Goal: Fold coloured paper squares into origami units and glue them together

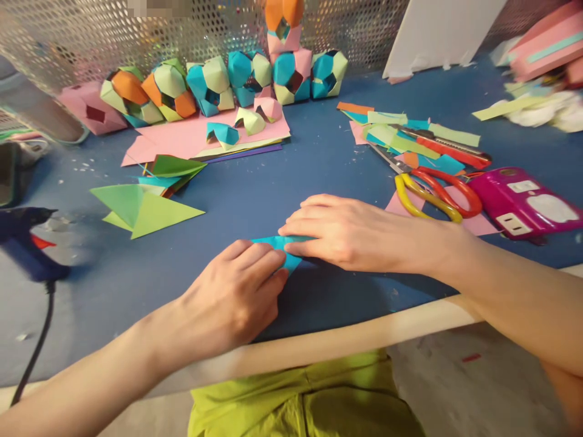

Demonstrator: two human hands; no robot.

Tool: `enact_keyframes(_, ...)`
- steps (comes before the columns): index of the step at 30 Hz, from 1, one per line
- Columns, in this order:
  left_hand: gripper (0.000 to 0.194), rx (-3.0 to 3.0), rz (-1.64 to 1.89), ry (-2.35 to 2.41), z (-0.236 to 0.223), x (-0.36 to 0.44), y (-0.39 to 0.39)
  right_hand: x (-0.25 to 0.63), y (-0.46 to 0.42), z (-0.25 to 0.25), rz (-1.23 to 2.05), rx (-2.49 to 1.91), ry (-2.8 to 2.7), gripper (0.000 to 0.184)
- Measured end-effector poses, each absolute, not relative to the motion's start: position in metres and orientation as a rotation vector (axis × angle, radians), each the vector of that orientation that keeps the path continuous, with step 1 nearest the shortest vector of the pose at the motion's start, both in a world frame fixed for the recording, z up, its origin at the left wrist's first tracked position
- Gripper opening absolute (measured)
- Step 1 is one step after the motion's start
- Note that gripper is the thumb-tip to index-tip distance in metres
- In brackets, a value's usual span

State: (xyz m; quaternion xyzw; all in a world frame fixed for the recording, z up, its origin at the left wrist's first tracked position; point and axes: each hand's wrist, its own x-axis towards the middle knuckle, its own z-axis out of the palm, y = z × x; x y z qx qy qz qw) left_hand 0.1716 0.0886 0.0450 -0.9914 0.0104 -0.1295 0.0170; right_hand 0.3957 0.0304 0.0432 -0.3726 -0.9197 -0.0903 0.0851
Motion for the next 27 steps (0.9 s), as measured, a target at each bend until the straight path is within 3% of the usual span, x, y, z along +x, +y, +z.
enact_keyframes(10, 0.022, -3.131, -0.516, -0.028, 0.044, 0.174, 0.076, 0.397, 0.023, 0.059, -0.136, -1.344, -2.593, 0.024)
enact_keyframes(15, 0.021, -3.216, -0.448, -0.035, 0.045, 0.175, 0.078, 0.376, 0.021, 0.042, 0.039, -1.151, -2.573, 0.049)
enact_keyframes(18, 0.018, -3.266, -0.371, -0.056, 0.043, 0.175, 0.078, 0.372, 0.015, 0.041, 0.103, -1.234, -2.62, 0.053)
enact_keyframes(27, 0.018, -3.191, -0.335, -0.101, 0.038, 0.174, 0.076, 0.374, -0.002, 0.046, -0.314, -1.403, -2.749, 0.035)
